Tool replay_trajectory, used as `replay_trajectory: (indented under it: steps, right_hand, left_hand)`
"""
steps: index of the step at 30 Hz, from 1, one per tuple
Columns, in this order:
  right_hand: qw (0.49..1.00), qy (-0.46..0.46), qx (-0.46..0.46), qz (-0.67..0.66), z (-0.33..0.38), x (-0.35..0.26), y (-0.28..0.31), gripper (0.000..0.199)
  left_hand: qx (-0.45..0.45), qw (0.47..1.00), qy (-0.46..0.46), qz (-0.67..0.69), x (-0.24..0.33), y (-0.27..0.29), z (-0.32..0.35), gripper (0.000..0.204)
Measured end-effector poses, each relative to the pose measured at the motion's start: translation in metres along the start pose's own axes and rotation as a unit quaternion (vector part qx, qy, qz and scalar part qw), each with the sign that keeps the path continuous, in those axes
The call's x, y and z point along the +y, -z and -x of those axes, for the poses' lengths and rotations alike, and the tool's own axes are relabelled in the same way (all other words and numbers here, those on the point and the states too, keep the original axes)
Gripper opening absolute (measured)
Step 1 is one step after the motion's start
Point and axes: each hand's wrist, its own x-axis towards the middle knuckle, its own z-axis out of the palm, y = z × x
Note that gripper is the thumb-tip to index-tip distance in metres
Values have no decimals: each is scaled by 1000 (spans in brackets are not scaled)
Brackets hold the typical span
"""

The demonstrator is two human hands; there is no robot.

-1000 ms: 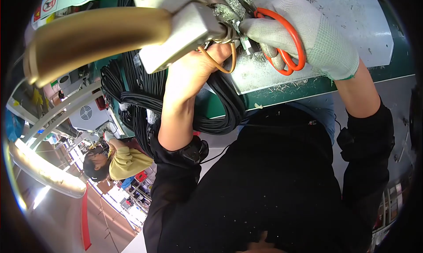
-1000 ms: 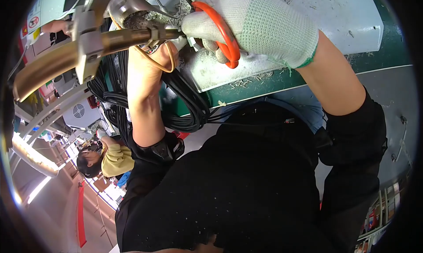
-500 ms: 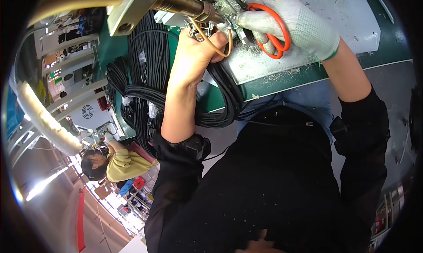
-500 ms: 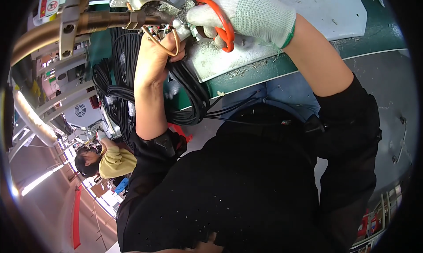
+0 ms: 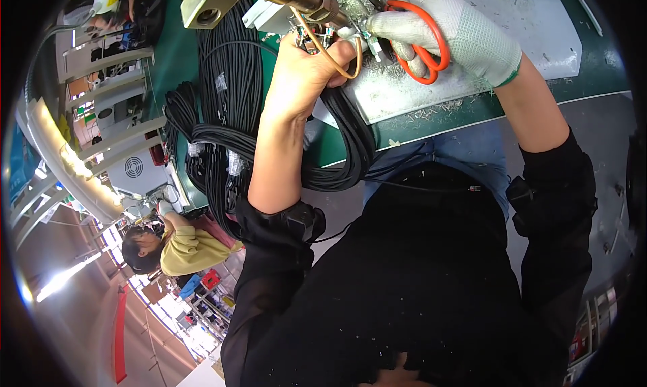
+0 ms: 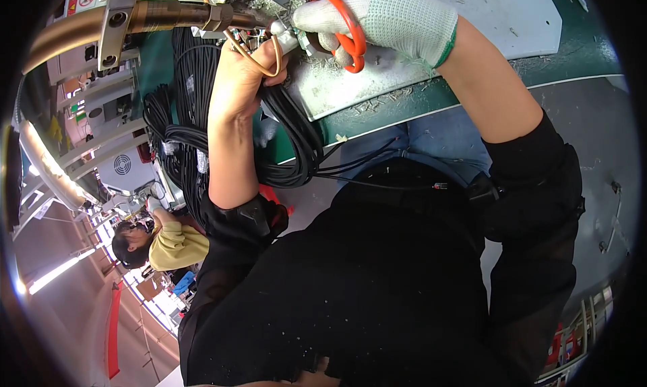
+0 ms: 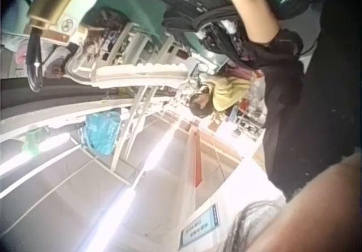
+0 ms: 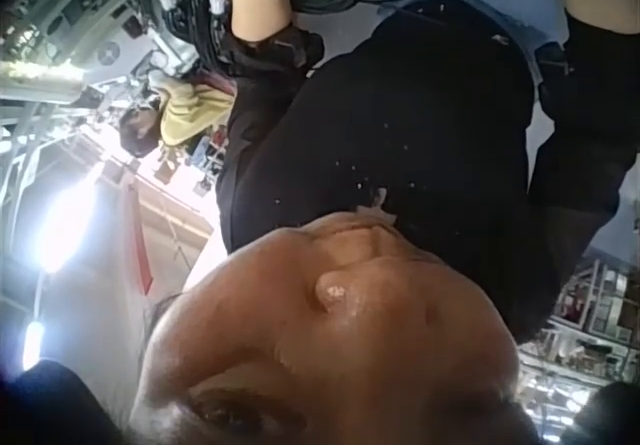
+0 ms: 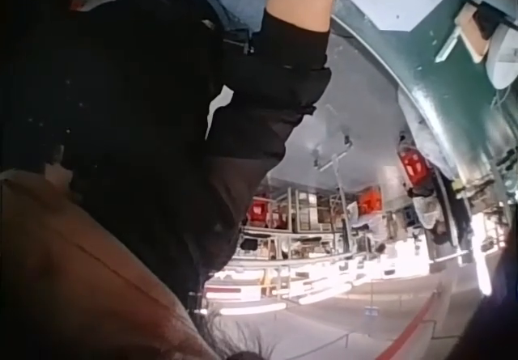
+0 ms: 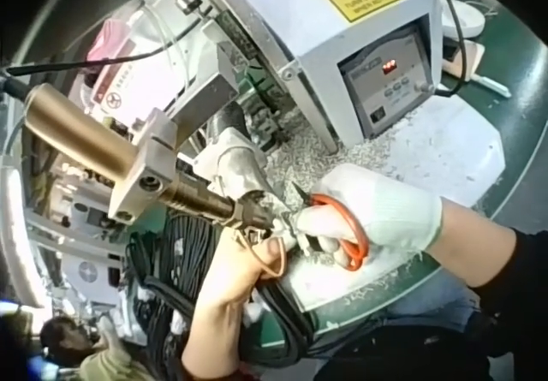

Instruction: The person cuts a bundle of cables using shears, then repeatedly picks up individual cables to trim the wire ends and press them into a machine.

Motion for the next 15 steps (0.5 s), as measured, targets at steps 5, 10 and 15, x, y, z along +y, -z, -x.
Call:
replay_trajectory:
  steps: [5,10,15]
  right_hand:
    - [1000,-18,12,-17,0,-2,-1,36]
    - [999,30,1,21,1,1,0,35]
    - [999,-8,-3,-43,-2,-1,0,34]
  left_hand:
    - [-2,1000,7,-4,2,1,-2,15]
    - [-2,1000,0,16,-2,0,0,14]
    - [-6,1000,-4,3,1,-1,0,16]
